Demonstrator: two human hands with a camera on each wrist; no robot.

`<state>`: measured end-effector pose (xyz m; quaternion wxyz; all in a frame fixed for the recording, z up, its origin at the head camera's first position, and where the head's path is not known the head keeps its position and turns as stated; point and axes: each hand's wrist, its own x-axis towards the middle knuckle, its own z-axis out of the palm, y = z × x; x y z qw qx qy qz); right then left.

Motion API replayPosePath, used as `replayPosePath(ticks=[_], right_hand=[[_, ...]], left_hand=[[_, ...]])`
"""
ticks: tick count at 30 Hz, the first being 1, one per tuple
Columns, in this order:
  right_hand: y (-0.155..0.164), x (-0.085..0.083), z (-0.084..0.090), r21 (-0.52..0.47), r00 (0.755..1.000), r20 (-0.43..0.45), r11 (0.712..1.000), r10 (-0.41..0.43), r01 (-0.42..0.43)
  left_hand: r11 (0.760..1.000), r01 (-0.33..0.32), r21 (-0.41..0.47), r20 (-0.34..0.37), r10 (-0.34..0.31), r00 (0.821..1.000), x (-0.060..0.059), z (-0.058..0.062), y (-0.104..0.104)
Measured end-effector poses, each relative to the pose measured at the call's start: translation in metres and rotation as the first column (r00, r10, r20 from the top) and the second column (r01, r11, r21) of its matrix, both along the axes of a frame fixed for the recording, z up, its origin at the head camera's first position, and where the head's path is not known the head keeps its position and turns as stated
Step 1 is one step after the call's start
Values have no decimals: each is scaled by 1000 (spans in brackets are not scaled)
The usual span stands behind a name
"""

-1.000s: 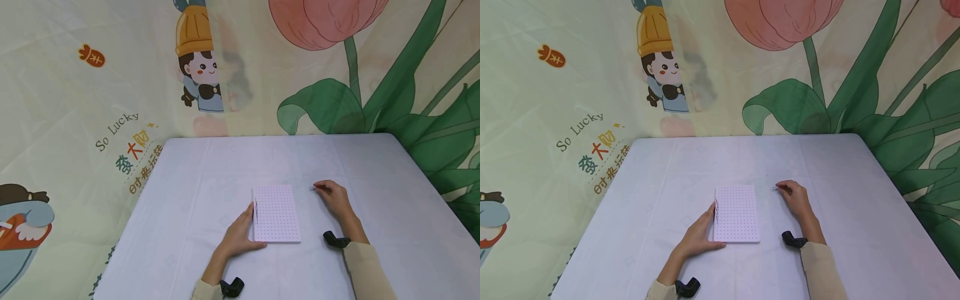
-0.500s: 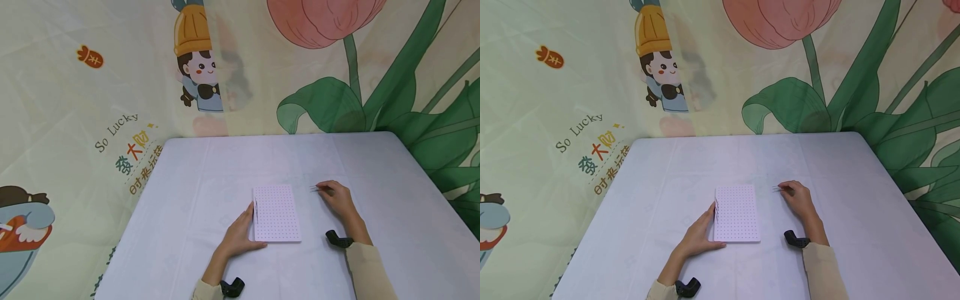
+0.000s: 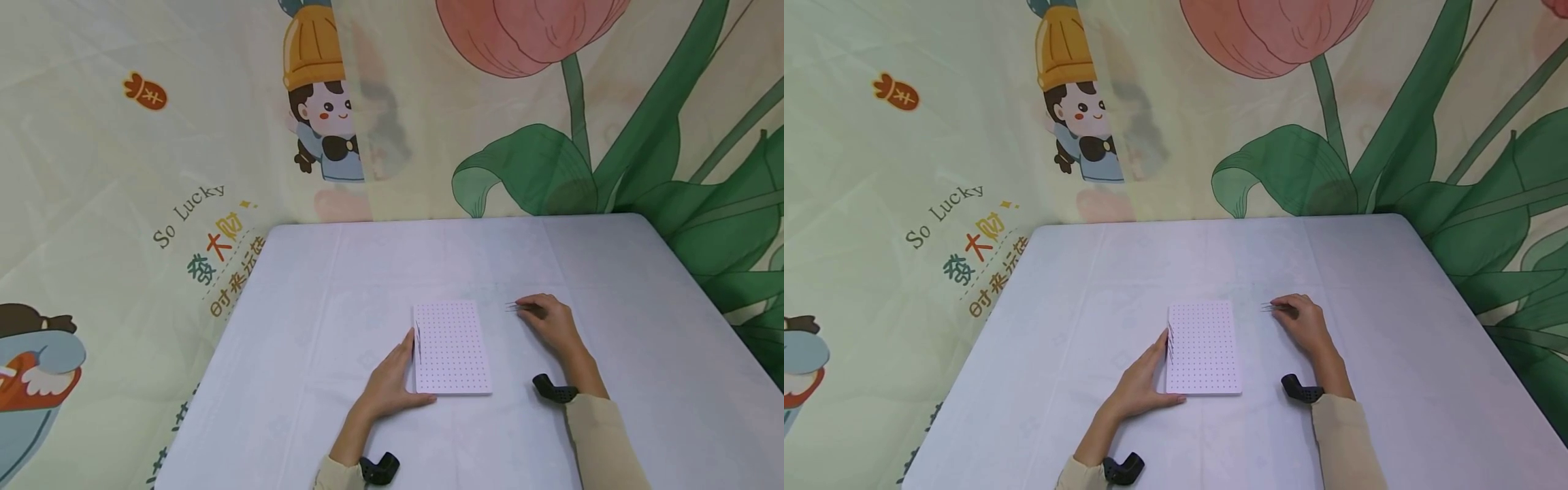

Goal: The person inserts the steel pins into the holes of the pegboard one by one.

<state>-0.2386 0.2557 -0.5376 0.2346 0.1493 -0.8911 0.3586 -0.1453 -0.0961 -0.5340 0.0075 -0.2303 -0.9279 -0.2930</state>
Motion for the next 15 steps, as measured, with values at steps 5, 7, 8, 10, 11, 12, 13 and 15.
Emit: replayPosePath(ticks=[5,7,8,10,11,12,13,15], right_hand=[[0,-3,-2,-9,1000,27,1000,13,-13],[0,-3,-2,-16,999,39,1000,16,-16],[0,-4,-2,-21,999,47,1000,17,-16],[1,-5,-3,-26,998,58,1000,16,-14],[1,-5,-3,-25,998,61,1000,15,-13],[1,-5,-4,-26,998,67,1000,11,-10],[1,-5,-4,-27,998,69,1000,9,-7],[1,-6,-5,-29,998,70,1000,6,-4]], left_hand=[[1000,4,4,-3,-4,1000,0,0,0],[1000,4,7,-4,-4,1000,0,0,0],[1000,3,5,-3,-3,1000,0,0,0],[1000,3,3,-3,-3,1000,-1,-1,0],[1000,1,4,0,-1,1000,-1,-1,0],[1000,0,4,3,0,1000,-1,-1,0],[1000,0,4,5,0,1000,-1,-1,0],[1000,0,3,9,0,1000,-1,-1,0]])
